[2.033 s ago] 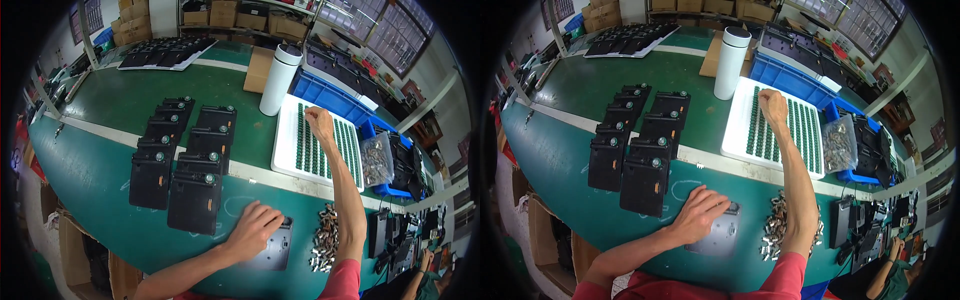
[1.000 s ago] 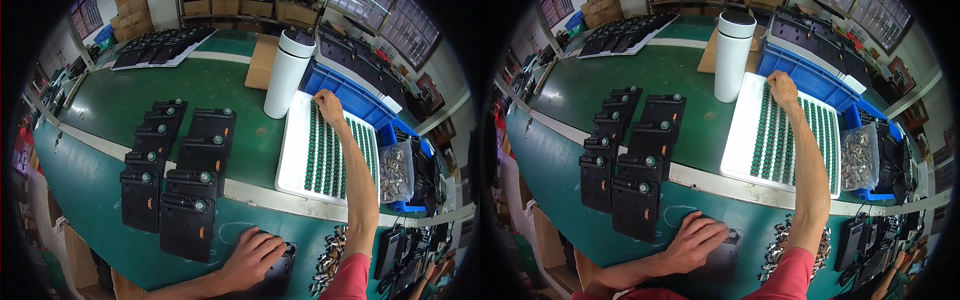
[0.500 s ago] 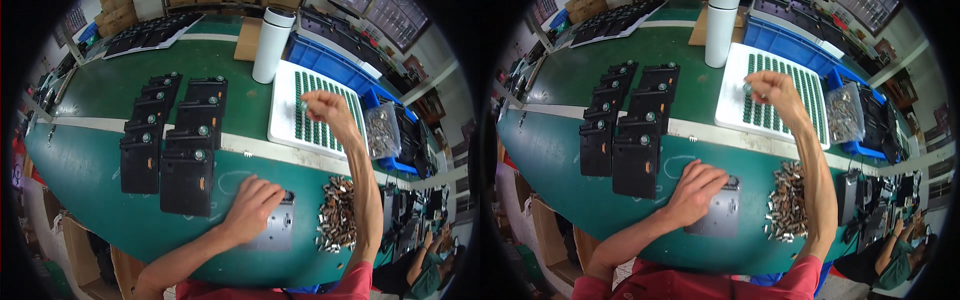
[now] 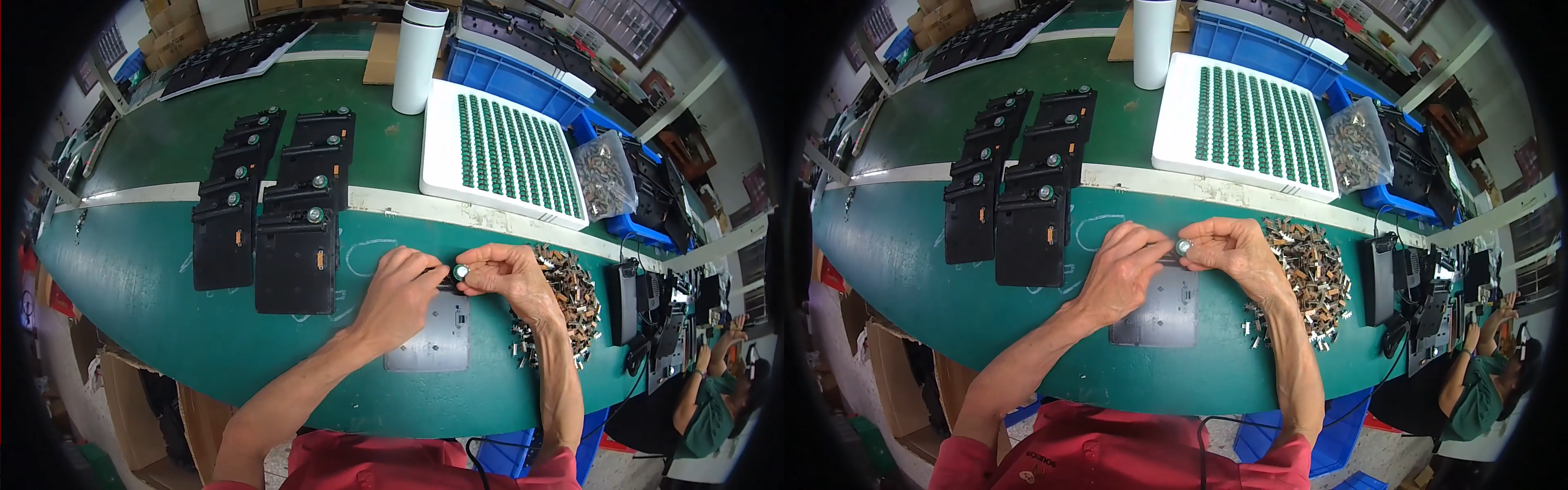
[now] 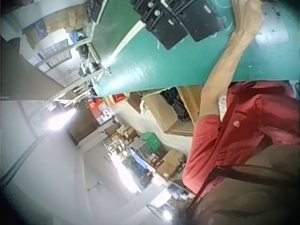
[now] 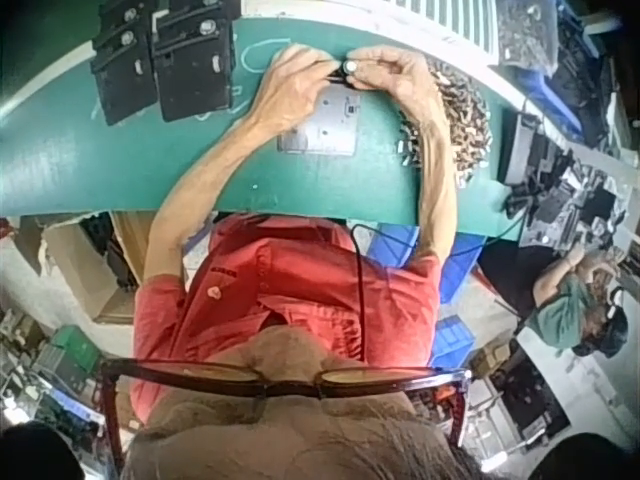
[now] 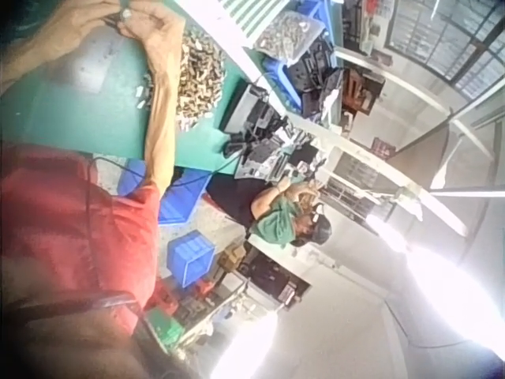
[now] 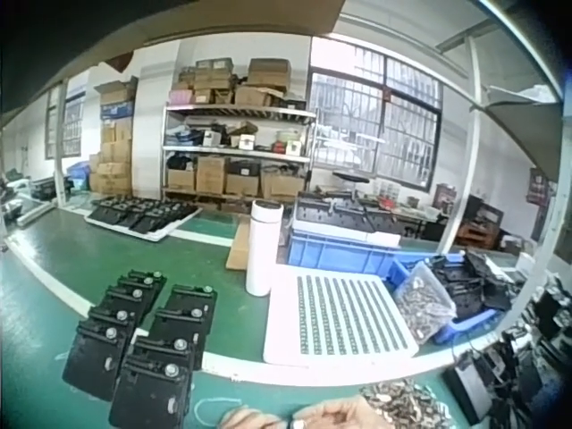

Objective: The person assembles electronic parts into black plastic housings by hand, taking components from a component tray and inserting them into the housings.

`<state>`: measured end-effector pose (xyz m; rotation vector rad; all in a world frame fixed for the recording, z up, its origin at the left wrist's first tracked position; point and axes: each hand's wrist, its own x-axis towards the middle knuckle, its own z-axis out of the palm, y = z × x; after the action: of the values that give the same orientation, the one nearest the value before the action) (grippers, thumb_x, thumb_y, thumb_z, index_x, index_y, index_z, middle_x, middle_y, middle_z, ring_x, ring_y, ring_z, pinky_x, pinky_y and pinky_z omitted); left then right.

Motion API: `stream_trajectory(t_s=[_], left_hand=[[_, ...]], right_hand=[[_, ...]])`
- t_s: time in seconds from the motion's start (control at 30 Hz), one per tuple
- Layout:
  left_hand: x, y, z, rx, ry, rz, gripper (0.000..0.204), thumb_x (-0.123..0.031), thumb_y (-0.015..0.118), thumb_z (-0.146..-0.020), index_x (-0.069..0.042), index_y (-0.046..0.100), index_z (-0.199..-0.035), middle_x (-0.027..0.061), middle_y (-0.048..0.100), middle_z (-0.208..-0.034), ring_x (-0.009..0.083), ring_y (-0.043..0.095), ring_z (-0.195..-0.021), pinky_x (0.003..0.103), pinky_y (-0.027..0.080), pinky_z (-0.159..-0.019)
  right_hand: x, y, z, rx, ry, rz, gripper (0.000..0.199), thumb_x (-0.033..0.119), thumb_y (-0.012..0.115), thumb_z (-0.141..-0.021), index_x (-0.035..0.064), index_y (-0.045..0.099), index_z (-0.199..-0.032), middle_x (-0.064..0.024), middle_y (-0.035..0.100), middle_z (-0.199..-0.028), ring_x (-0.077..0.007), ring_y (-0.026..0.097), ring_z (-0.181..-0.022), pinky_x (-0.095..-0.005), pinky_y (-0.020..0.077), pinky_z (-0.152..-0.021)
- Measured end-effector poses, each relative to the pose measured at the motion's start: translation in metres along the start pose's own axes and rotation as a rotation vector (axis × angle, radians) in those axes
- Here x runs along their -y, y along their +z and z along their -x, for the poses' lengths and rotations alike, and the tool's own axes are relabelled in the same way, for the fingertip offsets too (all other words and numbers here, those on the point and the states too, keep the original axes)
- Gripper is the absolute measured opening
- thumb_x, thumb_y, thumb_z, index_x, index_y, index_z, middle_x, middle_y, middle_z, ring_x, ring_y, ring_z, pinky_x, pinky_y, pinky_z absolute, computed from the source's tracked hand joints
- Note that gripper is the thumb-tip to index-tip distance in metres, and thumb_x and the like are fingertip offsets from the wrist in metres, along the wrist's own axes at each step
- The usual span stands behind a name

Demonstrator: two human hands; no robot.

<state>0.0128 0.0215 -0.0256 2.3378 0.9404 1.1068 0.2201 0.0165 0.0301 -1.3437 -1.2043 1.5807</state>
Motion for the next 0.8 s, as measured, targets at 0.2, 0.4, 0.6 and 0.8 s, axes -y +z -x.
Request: stream_trajectory(t_s=[0.2, 0.4, 0.6, 0.8], left_hand=[[-0.001, -0.002, 0.0, 0.003, 0.003, -0.017, 0.038, 0.008, 0.071, -0.067, 0.002, 0.067, -0.105, 0.0098, 0.062, -0.105, 0.0289, 0.056, -0.1, 0.041, 0.044, -0.094], [-0.001, -0.003, -0.001, 0.021, -0.015, -0.003, 0.039, 0.008, 0.072, -0.068, 0.002, 0.067, -0.106, 0.0099, 0.062, -0.105, 0.029, 0.056, -0.101, 0.041, 0.044, -0.094], [0.0, -0.002, 0.0, 0.01, -0.004, -0.013, 0.039, 0.007, 0.072, -0.069, 0.002, 0.066, -0.108, 0.0099, 0.062, -0.105, 0.0292, 0.056, -0.101, 0.041, 0.044, -0.094], [-0.001, -0.002, -0.001, 0.0, 0.002, -0.012, 0.03, 0.004, 0.069, -0.072, 0.002, 0.068, -0.102, 0.0098, 0.062, -0.103, 0.0285, 0.056, -0.1, 0.041, 0.044, -0.091]], right_hand=[[-0.006, 0.006, 0.004, -0.01, -0.05, 0.095, 0.026, -0.01, 0.068, -0.081, -0.0062, 0.067, -0.106, -0.0103, 0.07, -0.09, -0.014, 0.069, -0.082, -0.0253, 0.0572, -0.075], [-0.014, 0.012, 0.008, -0.084, -0.127, 0.136, 0.025, -0.011, 0.067, -0.081, -0.0023, 0.069, -0.104, -0.005, 0.067, -0.087, -0.0101, 0.064, -0.082, -0.0219, 0.0537, -0.072], [-0.025, 0.018, 0.008, -0.19, -0.23, 0.22, 0.024, -0.006, 0.072, -0.079, 0.0015, 0.071, -0.102, -0.0018, 0.063, -0.086, -0.0084, 0.059, -0.076, -0.0217, 0.0496, -0.066], [-0.035, 0.025, 0.007, -0.316, -0.282, 0.374, 0.025, 0.0, 0.078, -0.074, 0.0018, 0.071, -0.098, -0.0022, 0.063, -0.086, -0.0089, 0.055, -0.072, -0.0239, 0.0466, -0.063]])
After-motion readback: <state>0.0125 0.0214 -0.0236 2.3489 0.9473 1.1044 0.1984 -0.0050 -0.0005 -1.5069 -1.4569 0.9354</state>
